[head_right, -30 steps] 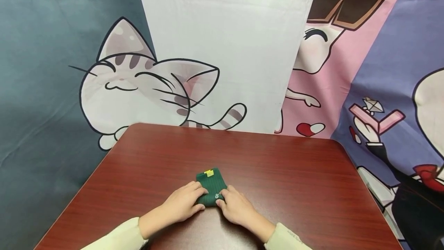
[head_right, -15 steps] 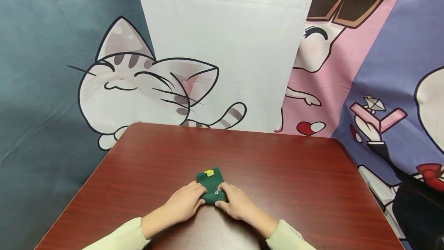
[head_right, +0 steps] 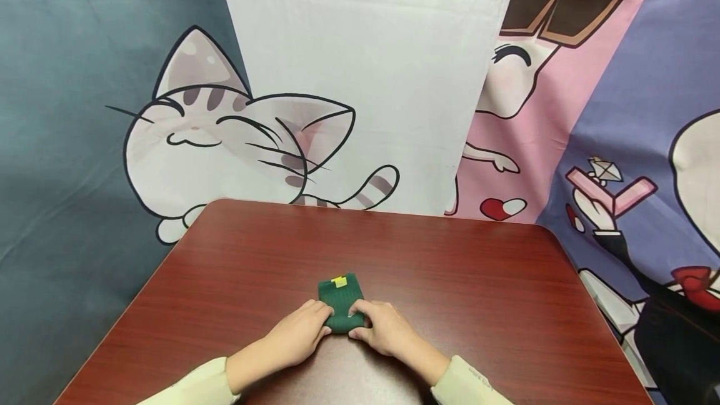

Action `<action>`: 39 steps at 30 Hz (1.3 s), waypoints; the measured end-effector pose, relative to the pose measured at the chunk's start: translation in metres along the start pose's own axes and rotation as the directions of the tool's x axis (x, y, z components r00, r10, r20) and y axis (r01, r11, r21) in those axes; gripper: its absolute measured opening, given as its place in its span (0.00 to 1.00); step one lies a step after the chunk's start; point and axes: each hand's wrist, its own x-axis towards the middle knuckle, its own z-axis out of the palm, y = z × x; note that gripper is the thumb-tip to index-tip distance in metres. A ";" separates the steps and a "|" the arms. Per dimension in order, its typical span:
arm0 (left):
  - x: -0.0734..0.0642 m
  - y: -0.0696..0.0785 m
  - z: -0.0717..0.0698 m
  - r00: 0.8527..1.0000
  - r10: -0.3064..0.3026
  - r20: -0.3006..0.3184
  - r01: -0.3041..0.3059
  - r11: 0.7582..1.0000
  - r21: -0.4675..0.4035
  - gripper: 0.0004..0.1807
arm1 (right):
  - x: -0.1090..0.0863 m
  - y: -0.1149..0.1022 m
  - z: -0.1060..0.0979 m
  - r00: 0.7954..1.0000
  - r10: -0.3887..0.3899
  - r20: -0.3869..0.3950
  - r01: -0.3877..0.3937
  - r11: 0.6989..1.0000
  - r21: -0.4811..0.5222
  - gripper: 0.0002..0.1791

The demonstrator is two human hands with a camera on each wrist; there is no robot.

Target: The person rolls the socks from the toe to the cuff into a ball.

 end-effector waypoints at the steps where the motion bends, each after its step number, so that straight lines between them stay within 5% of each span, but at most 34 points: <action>1: 0.000 0.000 0.000 1.000 0.008 -0.003 -0.008 1.000 0.003 0.16 | 0.000 0.001 0.000 1.000 -0.003 0.003 0.003 1.000 0.003 0.15; 9: -0.001 0.000 0.000 0.999 0.034 0.031 -0.034 0.999 0.006 0.14 | 0.003 0.006 -0.003 0.997 0.020 0.078 -0.025 0.998 0.055 0.15; 16: -0.005 0.002 0.000 1.000 0.021 -0.011 -0.021 0.999 0.041 0.20 | 0.002 0.009 -0.002 0.992 0.066 0.108 -0.077 0.992 0.102 0.12; 24: -0.006 0.003 0.000 0.999 0.022 -0.037 -0.022 0.999 0.025 0.20 | 0.004 0.006 -0.004 0.986 0.095 0.136 -0.104 0.993 0.059 0.14; 39: -0.006 0.003 0.000 0.995 -0.029 -0.092 0.042 0.989 0.140 0.20 | 0.008 0.000 -0.003 0.989 0.075 0.126 -0.073 0.997 -0.025 0.12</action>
